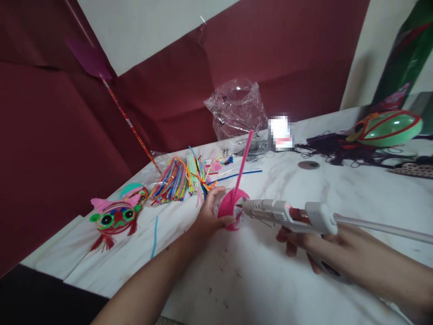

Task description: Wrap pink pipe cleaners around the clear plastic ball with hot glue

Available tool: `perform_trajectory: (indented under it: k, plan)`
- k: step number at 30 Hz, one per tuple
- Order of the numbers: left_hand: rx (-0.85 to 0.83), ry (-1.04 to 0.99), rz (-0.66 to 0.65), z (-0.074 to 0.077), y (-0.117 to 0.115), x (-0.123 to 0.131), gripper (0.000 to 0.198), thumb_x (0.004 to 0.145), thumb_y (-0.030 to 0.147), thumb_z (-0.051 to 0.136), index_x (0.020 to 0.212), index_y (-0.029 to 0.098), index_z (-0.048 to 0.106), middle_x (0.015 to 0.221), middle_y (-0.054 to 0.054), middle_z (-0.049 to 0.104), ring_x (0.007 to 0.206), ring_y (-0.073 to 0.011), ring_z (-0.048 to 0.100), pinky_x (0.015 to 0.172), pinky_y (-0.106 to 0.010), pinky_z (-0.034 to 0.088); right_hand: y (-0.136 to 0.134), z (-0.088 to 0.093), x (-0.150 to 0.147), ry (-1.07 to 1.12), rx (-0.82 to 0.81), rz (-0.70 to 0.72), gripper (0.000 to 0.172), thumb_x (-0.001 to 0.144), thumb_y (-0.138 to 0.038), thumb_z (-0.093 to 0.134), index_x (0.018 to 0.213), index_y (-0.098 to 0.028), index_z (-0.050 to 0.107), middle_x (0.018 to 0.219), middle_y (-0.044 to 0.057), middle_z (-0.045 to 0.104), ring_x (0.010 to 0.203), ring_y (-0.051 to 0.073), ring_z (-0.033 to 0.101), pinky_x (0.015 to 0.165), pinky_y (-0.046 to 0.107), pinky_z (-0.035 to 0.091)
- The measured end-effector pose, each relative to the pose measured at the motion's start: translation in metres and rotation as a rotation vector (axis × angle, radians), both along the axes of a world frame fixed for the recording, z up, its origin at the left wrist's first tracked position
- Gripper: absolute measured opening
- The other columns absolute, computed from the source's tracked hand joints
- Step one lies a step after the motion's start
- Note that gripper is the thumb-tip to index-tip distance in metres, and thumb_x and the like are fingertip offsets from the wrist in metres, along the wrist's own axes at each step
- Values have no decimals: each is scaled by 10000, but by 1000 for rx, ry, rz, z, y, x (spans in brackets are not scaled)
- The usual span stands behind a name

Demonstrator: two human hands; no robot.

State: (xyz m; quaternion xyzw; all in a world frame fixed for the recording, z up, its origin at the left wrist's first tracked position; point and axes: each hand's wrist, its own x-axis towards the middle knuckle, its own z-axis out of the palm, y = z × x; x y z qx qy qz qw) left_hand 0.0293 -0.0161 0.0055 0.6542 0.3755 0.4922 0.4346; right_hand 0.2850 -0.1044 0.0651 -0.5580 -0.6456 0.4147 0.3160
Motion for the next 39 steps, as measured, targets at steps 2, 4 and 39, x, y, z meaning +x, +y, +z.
perform_trajectory:
  k: [2,4,39]
  plan:
    - [-3,13,8,1,-1,0,846,507,515,884,1222,243,523,1292,-115,583,1226,-340,531,1040,-460,397,1,-1,0,16,-3,22,319,760,-452,486,806,-230,710,728,50,740,546,178,612,544,304,494]
    - [-3,21,21,2,-2,1,851,503,498,888,1222,230,520,1300,-122,577,1234,-346,525,1045,-461,391,1,-2,0,21,-10,39,306,756,-443,490,807,-235,709,729,44,740,549,173,608,548,298,493]
    - [-42,-11,27,4,-4,1,853,504,501,878,1226,232,513,1314,-101,559,1236,-348,516,1021,-435,410,1,0,7,-107,91,56,315,784,-434,468,663,-241,686,666,27,718,501,166,625,518,283,510]
